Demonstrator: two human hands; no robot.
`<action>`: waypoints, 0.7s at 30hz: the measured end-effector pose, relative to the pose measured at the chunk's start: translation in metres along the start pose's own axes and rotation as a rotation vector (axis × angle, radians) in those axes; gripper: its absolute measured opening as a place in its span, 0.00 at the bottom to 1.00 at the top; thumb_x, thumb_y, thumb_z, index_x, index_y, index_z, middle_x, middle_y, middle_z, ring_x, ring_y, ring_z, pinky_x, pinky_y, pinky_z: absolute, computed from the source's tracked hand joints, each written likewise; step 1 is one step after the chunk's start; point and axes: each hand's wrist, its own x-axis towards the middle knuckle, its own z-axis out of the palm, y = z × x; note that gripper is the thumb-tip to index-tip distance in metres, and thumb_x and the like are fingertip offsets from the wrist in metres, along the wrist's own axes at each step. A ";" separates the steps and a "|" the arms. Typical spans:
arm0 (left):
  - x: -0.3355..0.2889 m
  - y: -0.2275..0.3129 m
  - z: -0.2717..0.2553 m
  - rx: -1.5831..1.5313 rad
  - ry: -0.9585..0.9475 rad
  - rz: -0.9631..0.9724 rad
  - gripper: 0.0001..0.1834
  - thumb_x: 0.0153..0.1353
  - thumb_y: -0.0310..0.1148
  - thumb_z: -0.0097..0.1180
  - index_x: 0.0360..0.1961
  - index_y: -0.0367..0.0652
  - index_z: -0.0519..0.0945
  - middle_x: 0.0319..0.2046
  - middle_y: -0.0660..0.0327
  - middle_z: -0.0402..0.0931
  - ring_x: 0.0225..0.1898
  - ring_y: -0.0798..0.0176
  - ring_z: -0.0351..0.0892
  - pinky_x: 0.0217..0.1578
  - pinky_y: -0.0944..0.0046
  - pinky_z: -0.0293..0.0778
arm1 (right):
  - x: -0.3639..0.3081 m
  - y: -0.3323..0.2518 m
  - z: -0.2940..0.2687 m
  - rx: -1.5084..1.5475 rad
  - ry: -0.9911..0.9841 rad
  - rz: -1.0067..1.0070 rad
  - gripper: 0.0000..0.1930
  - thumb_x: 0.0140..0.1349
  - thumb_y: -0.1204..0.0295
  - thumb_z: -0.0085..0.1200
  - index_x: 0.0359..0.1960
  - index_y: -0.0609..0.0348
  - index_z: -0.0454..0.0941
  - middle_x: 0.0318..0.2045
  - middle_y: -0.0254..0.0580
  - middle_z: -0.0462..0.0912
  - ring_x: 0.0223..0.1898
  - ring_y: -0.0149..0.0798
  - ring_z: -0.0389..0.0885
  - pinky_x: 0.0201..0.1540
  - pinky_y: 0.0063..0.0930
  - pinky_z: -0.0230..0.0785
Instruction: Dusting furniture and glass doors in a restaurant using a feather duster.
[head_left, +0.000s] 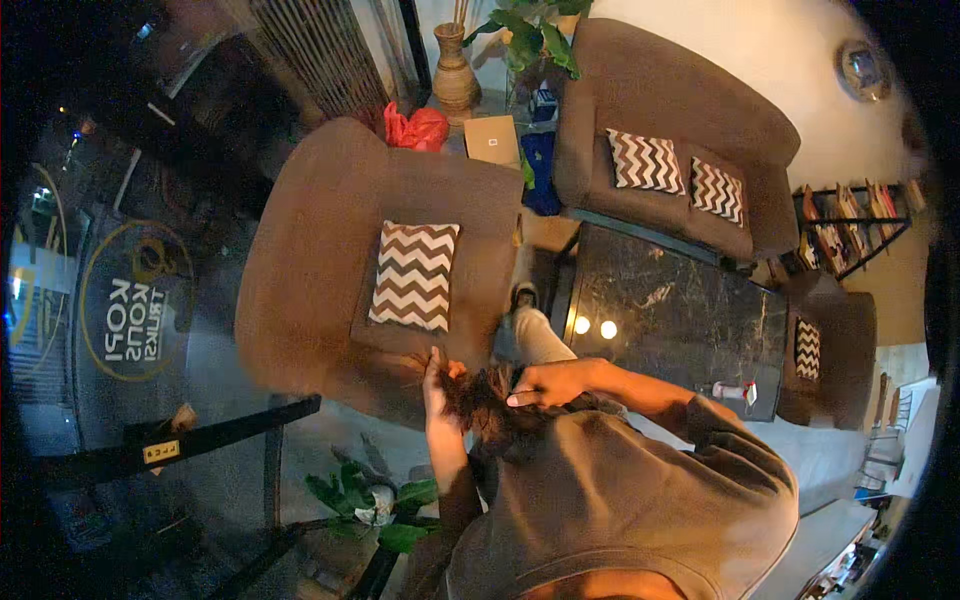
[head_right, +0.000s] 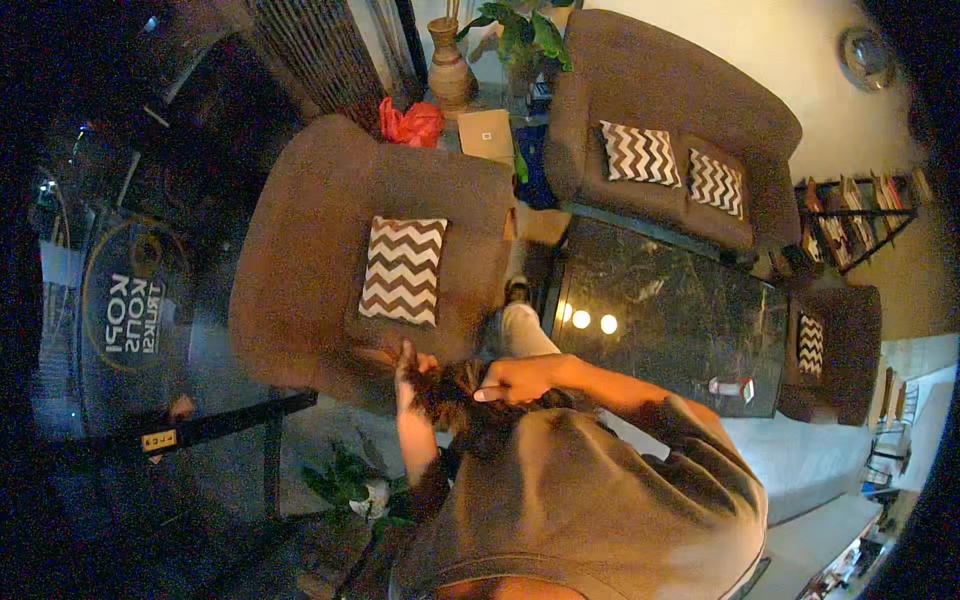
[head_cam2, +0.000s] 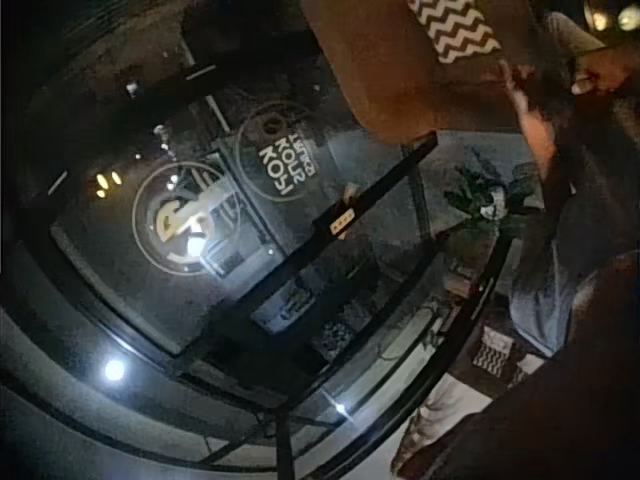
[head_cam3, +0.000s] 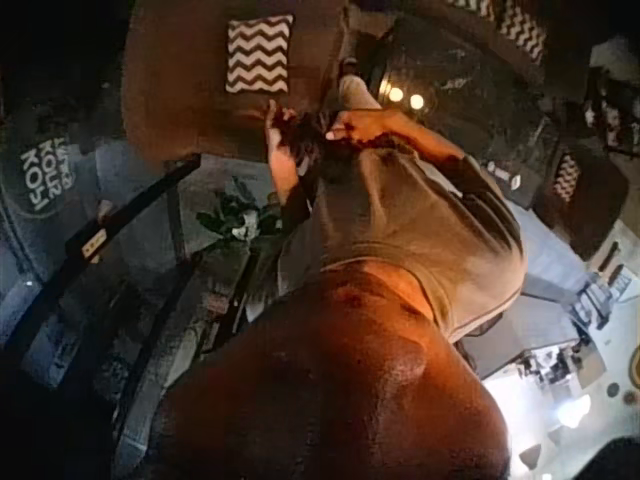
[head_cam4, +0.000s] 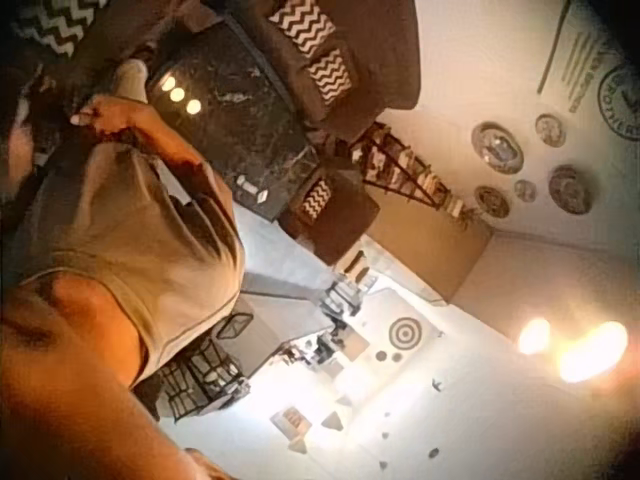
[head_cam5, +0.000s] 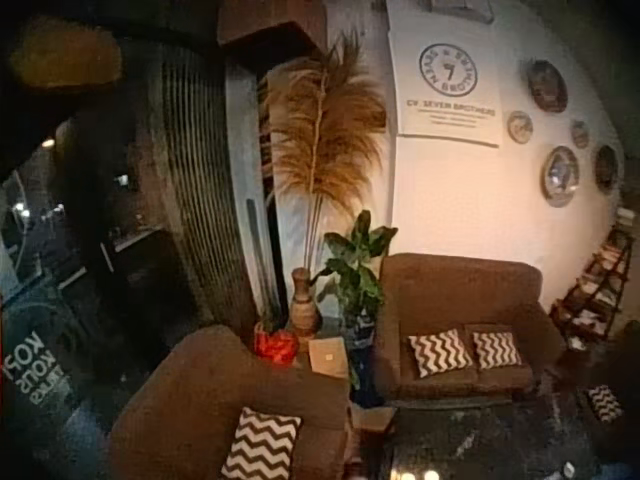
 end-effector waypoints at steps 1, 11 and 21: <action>0.015 0.005 0.010 0.014 0.086 0.108 0.24 0.63 0.53 0.46 0.17 0.47 0.68 0.15 0.64 0.65 0.20 0.65 0.66 0.20 0.63 0.64 | 0.006 0.020 -0.016 0.000 0.004 0.001 0.28 0.67 0.51 0.36 0.20 0.63 0.67 0.15 0.49 0.70 0.22 0.42 0.75 0.29 0.36 0.68; 0.232 0.052 0.050 0.309 0.705 0.516 0.38 0.66 0.57 0.35 0.66 0.37 0.51 0.63 0.50 0.54 0.58 0.53 0.64 0.54 0.55 0.64 | 0.042 0.088 -0.261 -0.939 1.014 -0.300 0.21 0.62 0.47 0.39 0.35 0.51 0.73 0.34 0.46 0.78 0.26 0.49 0.80 0.26 0.46 0.69; 0.285 0.171 0.254 0.305 0.608 0.391 0.44 0.60 0.63 0.39 0.65 0.37 0.54 0.65 0.48 0.51 0.65 0.52 0.51 0.61 0.52 0.52 | 0.018 0.039 -0.463 -0.824 0.664 -0.484 0.17 0.58 0.51 0.53 0.26 0.53 0.77 0.11 0.46 0.72 0.13 0.46 0.73 0.21 0.40 0.66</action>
